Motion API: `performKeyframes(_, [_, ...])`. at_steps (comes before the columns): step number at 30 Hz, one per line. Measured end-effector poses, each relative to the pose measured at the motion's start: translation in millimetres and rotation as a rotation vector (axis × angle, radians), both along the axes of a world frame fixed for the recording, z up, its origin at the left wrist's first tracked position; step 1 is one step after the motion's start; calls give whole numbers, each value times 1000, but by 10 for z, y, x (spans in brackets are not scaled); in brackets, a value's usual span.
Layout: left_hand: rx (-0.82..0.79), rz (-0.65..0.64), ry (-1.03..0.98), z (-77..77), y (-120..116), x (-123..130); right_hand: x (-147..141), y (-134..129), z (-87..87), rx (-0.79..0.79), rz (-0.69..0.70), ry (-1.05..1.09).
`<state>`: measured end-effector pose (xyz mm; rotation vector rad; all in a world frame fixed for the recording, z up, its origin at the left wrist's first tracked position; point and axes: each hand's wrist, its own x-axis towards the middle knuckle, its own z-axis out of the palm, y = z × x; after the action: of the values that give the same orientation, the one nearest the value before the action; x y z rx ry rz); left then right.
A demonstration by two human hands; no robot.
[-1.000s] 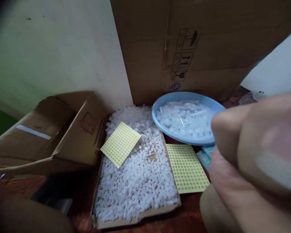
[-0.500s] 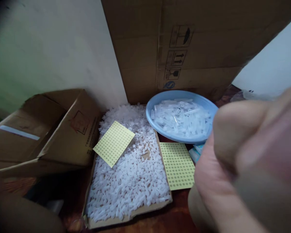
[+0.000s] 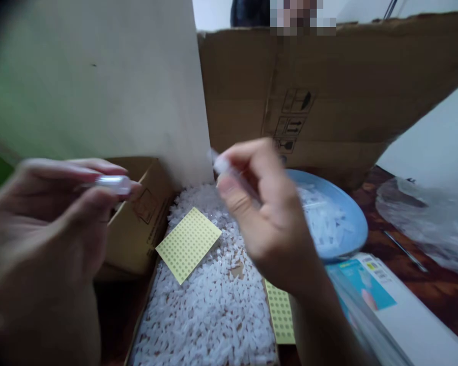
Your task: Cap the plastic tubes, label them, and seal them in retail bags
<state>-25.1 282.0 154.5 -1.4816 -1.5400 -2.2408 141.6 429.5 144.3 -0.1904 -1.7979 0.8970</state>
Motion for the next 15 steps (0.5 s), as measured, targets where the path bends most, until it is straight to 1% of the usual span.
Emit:
performKeyframes(2, [-16,-22,-12,-42,53,-29,-123,-1,-30,151,76,-129])
performKeyframes(3, [-48,-34,-13,-57,69,-40,-174,-4,-54,214,110,-178])
performKeyframes(5, [-149,-39,25,-68,73,-54,-249,-15,-103,279,136,-164])
performKeyframes(7, [-236,-44,98,-57,55,-61,-289,-32,-140,289,114,-113])
performKeyframes(9, [-281,-61,145,-43,33,-64,-303,-48,-158,301,87,-71])
performKeyframes(12, [-289,-72,129,-47,20,-71,-294,-57,-169,318,87,-20])
performKeyframes(15, [-330,-80,104,-68,25,-73,-273,-49,-192,282,131,49])
